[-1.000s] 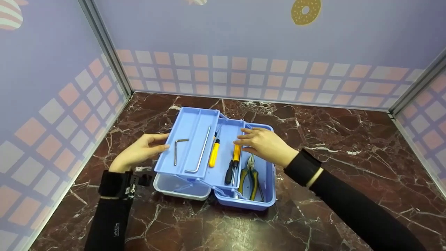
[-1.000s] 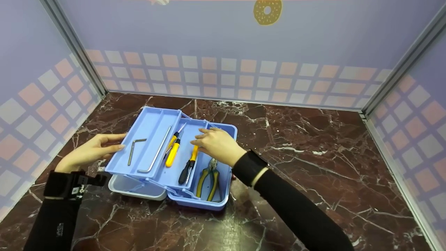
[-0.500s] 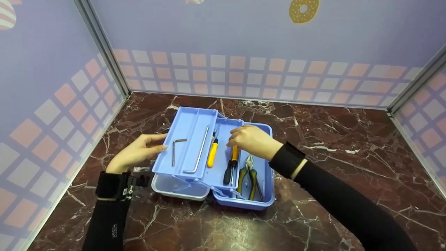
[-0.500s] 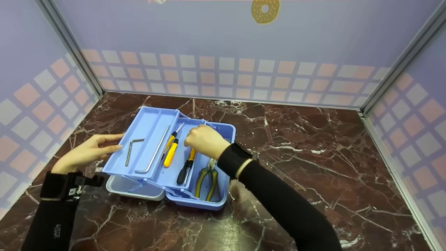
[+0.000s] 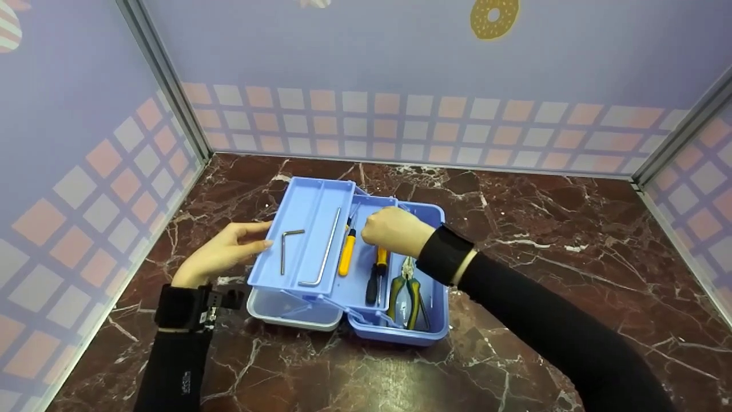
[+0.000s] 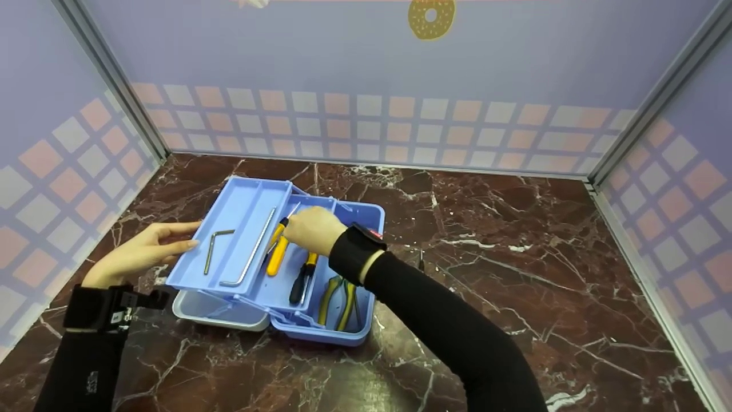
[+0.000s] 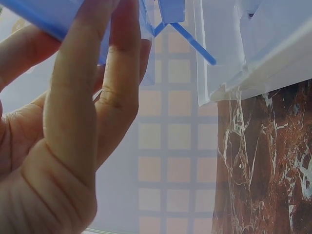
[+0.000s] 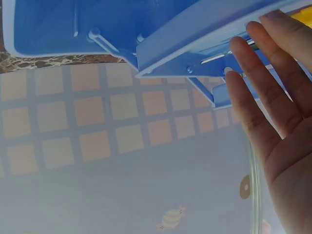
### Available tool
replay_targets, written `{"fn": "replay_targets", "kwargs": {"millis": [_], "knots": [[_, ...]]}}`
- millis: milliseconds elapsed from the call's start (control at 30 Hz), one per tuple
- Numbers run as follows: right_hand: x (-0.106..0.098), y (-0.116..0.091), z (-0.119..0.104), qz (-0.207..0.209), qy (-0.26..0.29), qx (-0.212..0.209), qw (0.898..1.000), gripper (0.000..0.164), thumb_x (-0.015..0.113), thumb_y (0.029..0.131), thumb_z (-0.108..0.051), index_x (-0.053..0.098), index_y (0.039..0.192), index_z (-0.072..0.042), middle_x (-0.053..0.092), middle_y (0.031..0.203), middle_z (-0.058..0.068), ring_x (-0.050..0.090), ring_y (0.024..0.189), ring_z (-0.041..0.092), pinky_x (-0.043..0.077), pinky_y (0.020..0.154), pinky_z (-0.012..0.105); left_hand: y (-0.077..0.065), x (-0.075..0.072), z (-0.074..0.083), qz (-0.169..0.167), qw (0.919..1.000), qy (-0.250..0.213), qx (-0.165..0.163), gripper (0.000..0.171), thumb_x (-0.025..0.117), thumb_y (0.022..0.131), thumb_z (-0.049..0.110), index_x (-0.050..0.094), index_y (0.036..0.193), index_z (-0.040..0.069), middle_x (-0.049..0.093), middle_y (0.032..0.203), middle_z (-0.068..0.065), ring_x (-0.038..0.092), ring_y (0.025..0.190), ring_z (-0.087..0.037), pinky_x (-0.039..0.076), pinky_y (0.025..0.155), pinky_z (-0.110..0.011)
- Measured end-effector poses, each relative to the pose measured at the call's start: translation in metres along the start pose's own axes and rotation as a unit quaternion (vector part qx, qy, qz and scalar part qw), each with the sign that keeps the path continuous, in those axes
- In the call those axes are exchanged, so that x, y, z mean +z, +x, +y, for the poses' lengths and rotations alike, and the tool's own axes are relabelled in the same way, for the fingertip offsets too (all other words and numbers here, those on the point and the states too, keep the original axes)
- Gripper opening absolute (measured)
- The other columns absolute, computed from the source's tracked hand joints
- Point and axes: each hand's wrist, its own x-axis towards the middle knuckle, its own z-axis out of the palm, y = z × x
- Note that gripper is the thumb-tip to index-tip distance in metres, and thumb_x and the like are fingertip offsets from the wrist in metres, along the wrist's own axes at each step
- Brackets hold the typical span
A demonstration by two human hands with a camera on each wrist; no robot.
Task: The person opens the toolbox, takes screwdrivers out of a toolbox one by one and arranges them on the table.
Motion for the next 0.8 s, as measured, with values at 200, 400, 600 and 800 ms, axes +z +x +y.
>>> {"fn": "replay_targets", "kwargs": {"millis": [200, 400, 600, 800], "knots": [[0.0046, -0.0004, -0.0025, 0.002, 0.002, -0.002, 1.000, 0.027, 0.064, 0.081, 0.008, 0.068, 0.065, -0.013, 0.068, 0.067, 0.003, 0.059, 0.058, 0.017, 0.050, 0.051, 0.031, -0.0004, 0.0005, 0.0008, 0.003, 1.0000, -0.001, -0.001, 0.058, 0.056, 0.101, 0.017, 0.035, 0.150, -0.005, 0.053, 0.139, -0.031, 0.071, 0.092, -0.007, 0.061, 0.083, -0.028], [0.0061, 0.0015, -0.0045, -0.017, 0.004, -0.009, 1.000, 0.025, 0.064, 0.082, 0.008, 0.069, 0.068, -0.012, 0.069, 0.069, 0.003, 0.059, 0.059, 0.017, 0.049, 0.050, 0.030, -0.0008, 0.0004, 0.0032, 0.001, 1.0000, 0.006, -0.002, 0.058, 0.056, 0.101, 0.017, 0.035, 0.149, -0.005, 0.055, 0.136, -0.031, 0.070, 0.090, -0.007, 0.061, 0.082, -0.028], [0.0069, 0.0010, -0.0057, -0.016, -0.003, -0.013, 1.000, 0.025, 0.065, 0.082, 0.008, 0.069, 0.069, -0.013, 0.070, 0.070, 0.002, 0.059, 0.058, 0.016, 0.047, 0.049, 0.029, -0.0013, 0.0001, 0.0041, 0.004, 0.9999, 0.015, 0.001, 0.058, 0.056, 0.101, 0.018, 0.035, 0.149, -0.005, 0.057, 0.133, -0.032, 0.070, 0.089, -0.006, 0.061, 0.081, -0.027], [0.0039, 0.0002, -0.0061, 0.005, -0.026, -0.027, 0.999, 0.026, 0.064, 0.082, 0.007, 0.070, 0.067, -0.014, 0.069, 0.067, 0.001, 0.059, 0.056, 0.015, 0.048, 0.048, 0.030, 0.0000, 0.0004, 0.0008, 0.003, 1.0000, 0.000, 0.006, 0.058, 0.056, 0.100, 0.016, 0.034, 0.149, -0.007, 0.052, 0.139, -0.033, 0.070, 0.092, -0.006, 0.061, 0.084, -0.028]]}}
